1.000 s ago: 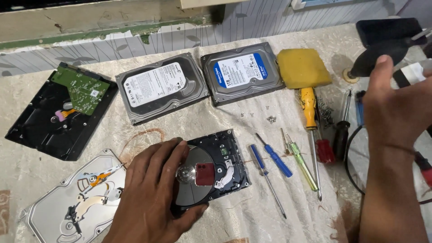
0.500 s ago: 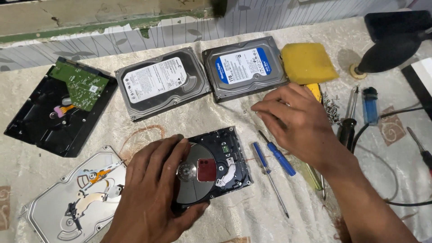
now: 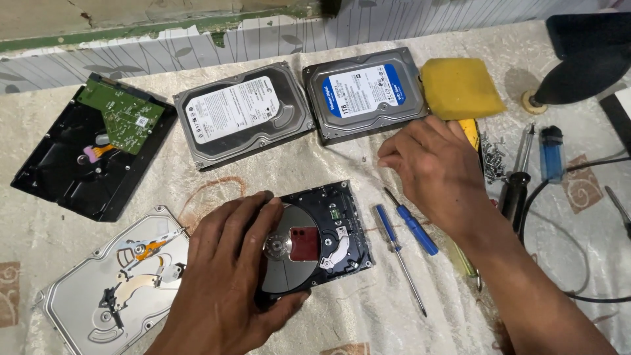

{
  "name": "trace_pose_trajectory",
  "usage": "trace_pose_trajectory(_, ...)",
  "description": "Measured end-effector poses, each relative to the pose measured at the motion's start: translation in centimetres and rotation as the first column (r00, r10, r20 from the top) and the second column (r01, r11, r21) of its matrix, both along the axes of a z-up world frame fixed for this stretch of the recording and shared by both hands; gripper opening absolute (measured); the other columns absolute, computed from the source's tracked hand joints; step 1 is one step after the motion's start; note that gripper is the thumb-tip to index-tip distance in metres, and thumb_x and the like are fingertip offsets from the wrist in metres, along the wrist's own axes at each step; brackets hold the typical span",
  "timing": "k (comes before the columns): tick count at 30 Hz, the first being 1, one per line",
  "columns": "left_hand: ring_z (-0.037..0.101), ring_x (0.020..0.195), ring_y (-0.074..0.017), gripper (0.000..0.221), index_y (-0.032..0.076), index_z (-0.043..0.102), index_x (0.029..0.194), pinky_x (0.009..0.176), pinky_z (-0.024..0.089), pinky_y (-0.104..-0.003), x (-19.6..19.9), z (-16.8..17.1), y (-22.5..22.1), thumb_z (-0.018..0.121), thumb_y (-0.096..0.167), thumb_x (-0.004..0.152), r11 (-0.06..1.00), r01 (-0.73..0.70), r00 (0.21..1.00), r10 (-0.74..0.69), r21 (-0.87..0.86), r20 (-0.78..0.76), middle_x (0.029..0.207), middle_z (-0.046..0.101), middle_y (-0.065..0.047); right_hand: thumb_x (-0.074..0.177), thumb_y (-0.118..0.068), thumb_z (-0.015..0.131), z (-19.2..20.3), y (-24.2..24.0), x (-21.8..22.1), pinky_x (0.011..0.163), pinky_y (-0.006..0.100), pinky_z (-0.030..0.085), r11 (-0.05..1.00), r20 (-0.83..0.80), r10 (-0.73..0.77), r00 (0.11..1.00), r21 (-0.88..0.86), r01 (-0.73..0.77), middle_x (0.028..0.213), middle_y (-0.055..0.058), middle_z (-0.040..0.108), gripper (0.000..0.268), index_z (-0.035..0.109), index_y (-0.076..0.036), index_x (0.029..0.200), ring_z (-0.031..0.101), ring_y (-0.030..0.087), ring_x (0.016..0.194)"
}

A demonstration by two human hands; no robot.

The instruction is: Cleaning the internal platter and casing of a disassembled hard disk drive using a sponge and an air blower.

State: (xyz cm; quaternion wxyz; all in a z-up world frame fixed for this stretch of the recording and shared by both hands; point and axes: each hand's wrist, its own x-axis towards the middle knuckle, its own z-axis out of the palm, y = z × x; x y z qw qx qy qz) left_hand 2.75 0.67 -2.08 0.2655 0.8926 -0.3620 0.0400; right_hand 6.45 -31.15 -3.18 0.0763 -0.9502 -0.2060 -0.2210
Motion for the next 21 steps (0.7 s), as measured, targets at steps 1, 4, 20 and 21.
trace_pose_trajectory(1, 0.042, 0.136, -0.0410, 0.096, 0.005, 0.035, 0.155, 0.112, 0.032, -0.055, 0.0, 0.0, 0.0, 0.071, 0.056, 0.082, 1.000, 0.006, 1.000, -0.006, 0.005, 0.002, 0.155, 0.043, -0.018, 0.093, -0.011, 0.083, -0.2, -0.1, 0.1, 0.081, 0.040, 0.048, 1.000, 0.007, 0.000, 1.000, 0.027, 0.000, 0.090, 0.005, 0.068, 0.009, 0.074, -0.007, 0.094, 0.059, 0.023, 0.081)
trace_pose_trajectory(4, 0.043, 0.136, -0.0405, 0.099, 0.007, 0.036, 0.155, 0.111, 0.033, -0.057, -0.1, -0.2, -0.1, 0.076, 0.056, 0.079, 1.000, -0.017, 1.000, 0.017, 0.012, 0.006, 0.154, 0.044, -0.017, 0.090, 0.001, 0.087, -1.2, -0.8, 0.8, 0.073, 0.040, 0.050, 0.993, 0.079, 0.016, 0.997, 0.117, -0.025, 0.088, 0.006, 0.071, 0.013, 0.077, -0.008, 0.090, 0.060, 0.024, 0.080)
trace_pose_trajectory(20, 0.042, 0.136, -0.0410, 0.100, 0.005, 0.036, 0.154, 0.112, 0.033, -0.056, -0.1, -0.1, -0.1, 0.077, 0.054, 0.078, 1.000, -0.013, 1.000, 0.013, 0.001, -0.006, 0.155, 0.043, -0.018, 0.095, -0.004, 0.086, 0.0, -2.3, 0.1, 0.077, 0.040, 0.055, 0.996, 0.045, -0.034, 0.998, 0.089, 0.030, 0.094, 0.013, 0.075, 0.010, 0.080, -0.002, 0.103, 0.066, 0.026, 0.084)
trace_pose_trajectory(21, 0.042, 0.137, -0.0409, 0.098, 0.004, 0.035, 0.154, 0.113, 0.032, -0.056, -0.1, 0.0, -0.1, 0.076, 0.054, 0.080, 1.000, -0.004, 1.000, 0.004, -0.007, -0.005, 0.155, 0.043, -0.019, 0.095, -0.006, 0.085, 0.3, -2.1, -0.1, 0.079, 0.040, 0.054, 0.996, 0.011, -0.075, 0.997, 0.054, 0.074, 0.095, 0.011, 0.075, 0.010, 0.078, -0.005, 0.103, 0.066, 0.025, 0.086)
